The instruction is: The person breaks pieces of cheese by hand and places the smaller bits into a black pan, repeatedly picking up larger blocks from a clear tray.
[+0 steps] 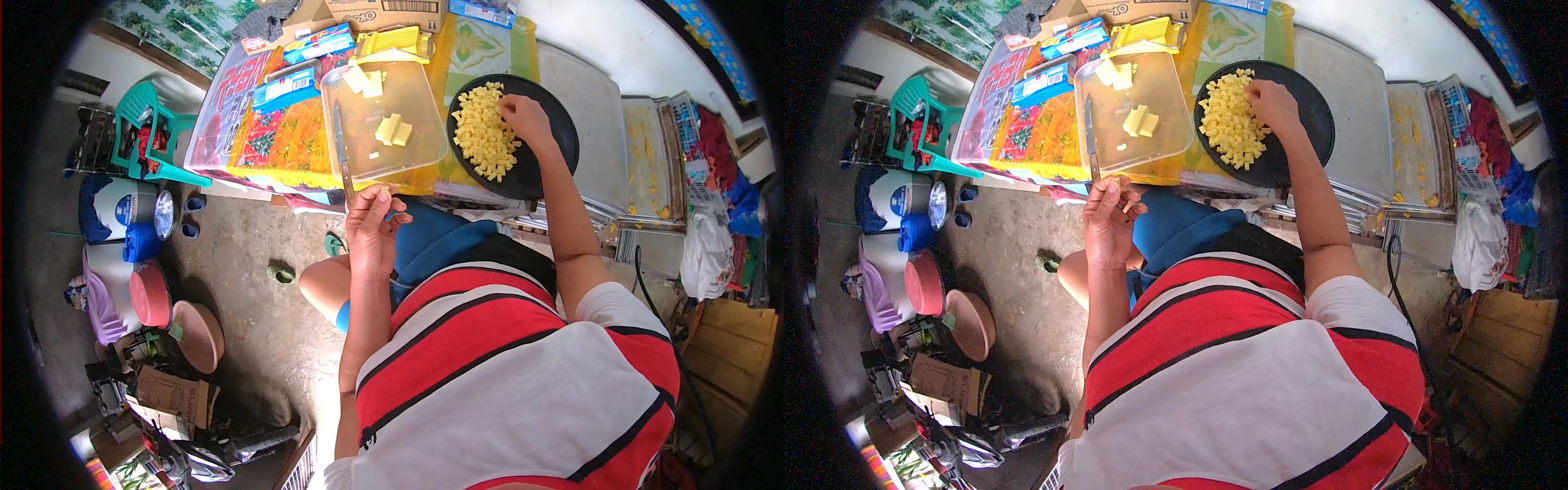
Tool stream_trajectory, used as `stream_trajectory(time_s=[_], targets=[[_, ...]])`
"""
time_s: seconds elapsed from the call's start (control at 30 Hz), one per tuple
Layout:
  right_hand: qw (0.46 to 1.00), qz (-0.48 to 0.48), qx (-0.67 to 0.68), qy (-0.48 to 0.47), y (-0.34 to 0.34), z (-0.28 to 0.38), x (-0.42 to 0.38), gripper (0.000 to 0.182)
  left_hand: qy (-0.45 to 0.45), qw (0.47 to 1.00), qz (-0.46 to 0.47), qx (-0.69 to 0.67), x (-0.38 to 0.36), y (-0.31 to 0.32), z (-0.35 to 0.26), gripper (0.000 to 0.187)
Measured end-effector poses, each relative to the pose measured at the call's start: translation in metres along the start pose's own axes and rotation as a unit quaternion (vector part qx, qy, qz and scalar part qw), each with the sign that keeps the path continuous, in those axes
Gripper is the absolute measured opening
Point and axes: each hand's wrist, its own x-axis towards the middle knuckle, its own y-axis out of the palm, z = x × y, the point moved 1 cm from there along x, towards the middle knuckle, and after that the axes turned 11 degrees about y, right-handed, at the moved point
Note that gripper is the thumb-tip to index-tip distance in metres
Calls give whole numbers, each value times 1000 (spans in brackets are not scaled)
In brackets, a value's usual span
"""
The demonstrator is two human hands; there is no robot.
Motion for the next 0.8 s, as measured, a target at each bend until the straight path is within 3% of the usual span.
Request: stream_trajectory(time_s=[0.23,0.33,0.43,0.57,0.67,0.8], targets=[[1000,5,23,12,-15,18,-11,23,-11,1000,-13,10,-1,0,0,19],[991,0,123,-48,-9,33,-22,23,-14,1000,-20,16,0,2,-2,22],[967,54,204,-145,-11,71,-54,24,-16,1000,-19,17,0,3,-1,22],[891,251,299,-231,-25,123,-108,30,-23,999,5,25,2,-2,5,22],[845,307,342,-274,-28,146,-132,31,-27,999,16,23,4,-7,8,24],[830,305,358,-302,-24,159,-141,28,-29,999,-8,21,3,-2,6,24]])
